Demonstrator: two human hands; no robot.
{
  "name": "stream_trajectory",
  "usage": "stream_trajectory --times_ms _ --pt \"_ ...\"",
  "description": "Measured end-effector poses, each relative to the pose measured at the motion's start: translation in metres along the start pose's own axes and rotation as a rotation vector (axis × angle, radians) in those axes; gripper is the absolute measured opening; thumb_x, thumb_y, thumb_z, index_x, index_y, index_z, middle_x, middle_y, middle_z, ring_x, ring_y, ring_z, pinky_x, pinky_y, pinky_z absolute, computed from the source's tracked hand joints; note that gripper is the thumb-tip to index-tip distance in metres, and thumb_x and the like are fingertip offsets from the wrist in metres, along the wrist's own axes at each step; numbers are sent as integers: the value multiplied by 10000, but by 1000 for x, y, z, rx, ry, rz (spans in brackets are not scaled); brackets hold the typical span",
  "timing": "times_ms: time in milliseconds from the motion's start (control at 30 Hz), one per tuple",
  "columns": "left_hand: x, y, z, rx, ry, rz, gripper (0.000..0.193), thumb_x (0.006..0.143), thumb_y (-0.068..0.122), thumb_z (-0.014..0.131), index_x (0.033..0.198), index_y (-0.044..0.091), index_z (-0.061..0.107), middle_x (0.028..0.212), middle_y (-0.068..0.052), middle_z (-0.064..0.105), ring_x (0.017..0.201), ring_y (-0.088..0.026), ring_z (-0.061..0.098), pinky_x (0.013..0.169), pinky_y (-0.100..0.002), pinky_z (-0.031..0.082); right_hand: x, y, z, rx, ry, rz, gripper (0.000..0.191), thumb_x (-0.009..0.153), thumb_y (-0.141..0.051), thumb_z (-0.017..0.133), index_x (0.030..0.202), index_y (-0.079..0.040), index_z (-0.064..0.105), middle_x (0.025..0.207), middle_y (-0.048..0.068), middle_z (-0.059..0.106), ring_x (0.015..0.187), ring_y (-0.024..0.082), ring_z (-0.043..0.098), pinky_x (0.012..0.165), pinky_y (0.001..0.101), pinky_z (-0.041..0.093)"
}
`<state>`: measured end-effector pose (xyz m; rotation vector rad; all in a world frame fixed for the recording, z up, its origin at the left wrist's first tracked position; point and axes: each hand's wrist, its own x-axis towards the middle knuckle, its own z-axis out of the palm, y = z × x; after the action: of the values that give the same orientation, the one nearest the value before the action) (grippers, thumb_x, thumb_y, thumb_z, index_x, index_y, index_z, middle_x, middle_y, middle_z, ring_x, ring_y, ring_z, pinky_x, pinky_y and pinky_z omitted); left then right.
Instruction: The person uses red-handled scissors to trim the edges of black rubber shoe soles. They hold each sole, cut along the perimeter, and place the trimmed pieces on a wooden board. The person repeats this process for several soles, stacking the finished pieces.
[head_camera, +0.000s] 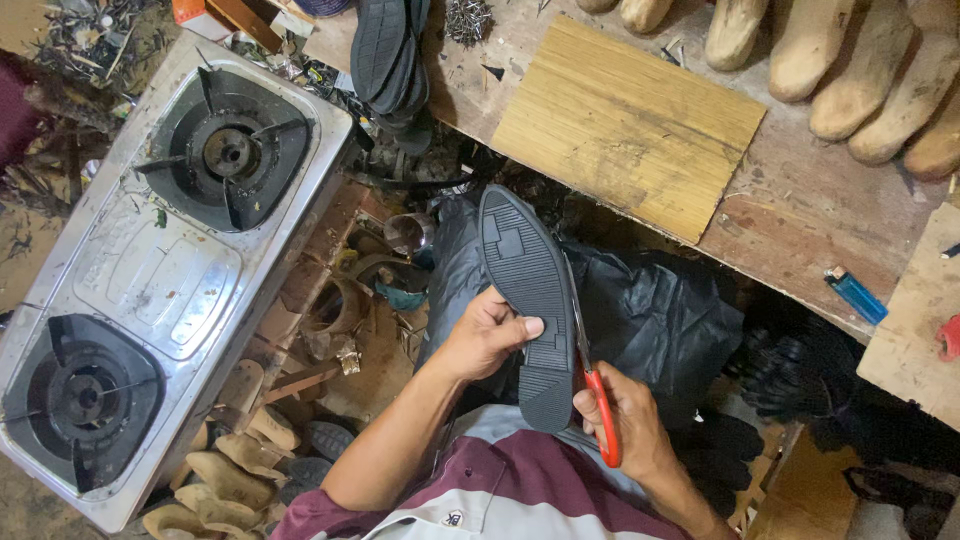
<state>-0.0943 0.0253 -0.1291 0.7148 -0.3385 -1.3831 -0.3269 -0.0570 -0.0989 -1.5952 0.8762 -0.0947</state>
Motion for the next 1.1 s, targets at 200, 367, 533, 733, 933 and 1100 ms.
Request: stream_trajectory --times_ms 200,367,533,733,933,1100 --pt "-2 3 -2 16 2 6 435 941 -46 682 1349 63 580 1241 -71 683 1083 -164 644 920 -327 527 -4 -6 1 85 65 133 336 841 -336 783 908 -19 693 553 -2 559 448 67 519 406 241 402" --pt "2 13 -9 -190 80 15 385 1000 65 625 1366 -41 569 1295 -140 690 1168 -243 671 1027 -412 532 -2 -13 -1 119 50 112 345 844 -238 752 1142 -66 720 636 -35 662 482 48 556 443 229 448" --pt "8 23 -3 -4 179 219 539 952 -30 636 1461 21 463 1366 -118 633 1258 -218 618 1098 -393 479 5 -34 -3 -86 123 -21 419 825 -234 796 1190 -57 693 639 16 670 534 81 612 500 258 492" --pt "3 20 12 -43 186 203 579 928 -37 633 1474 56 461 1344 -118 636 1236 -237 612 1062 -404 482 14 -67 -6 -444 251 -312 531 644 -334 919 1013 -41 674 698 71 651 560 234 629 582 369 489" --pt "-3 10 10 -83 126 170 534 950 -42 647 1452 38 482 1355 -113 635 1248 -231 616 1085 -402 482 14 -81 -3 -415 277 -437 599 622 -402 921 1022 -26 681 718 61 673 589 263 647 605 394 485" --pt "-7 12 3 -56 110 161 524 942 -52 641 1439 41 505 1328 -101 653 1225 -219 624 1072 -386 483 11 -78 -4 -351 247 -455 604 630 -423 920 1020 -26 685 700 61 695 610 247 689 590 364 527"
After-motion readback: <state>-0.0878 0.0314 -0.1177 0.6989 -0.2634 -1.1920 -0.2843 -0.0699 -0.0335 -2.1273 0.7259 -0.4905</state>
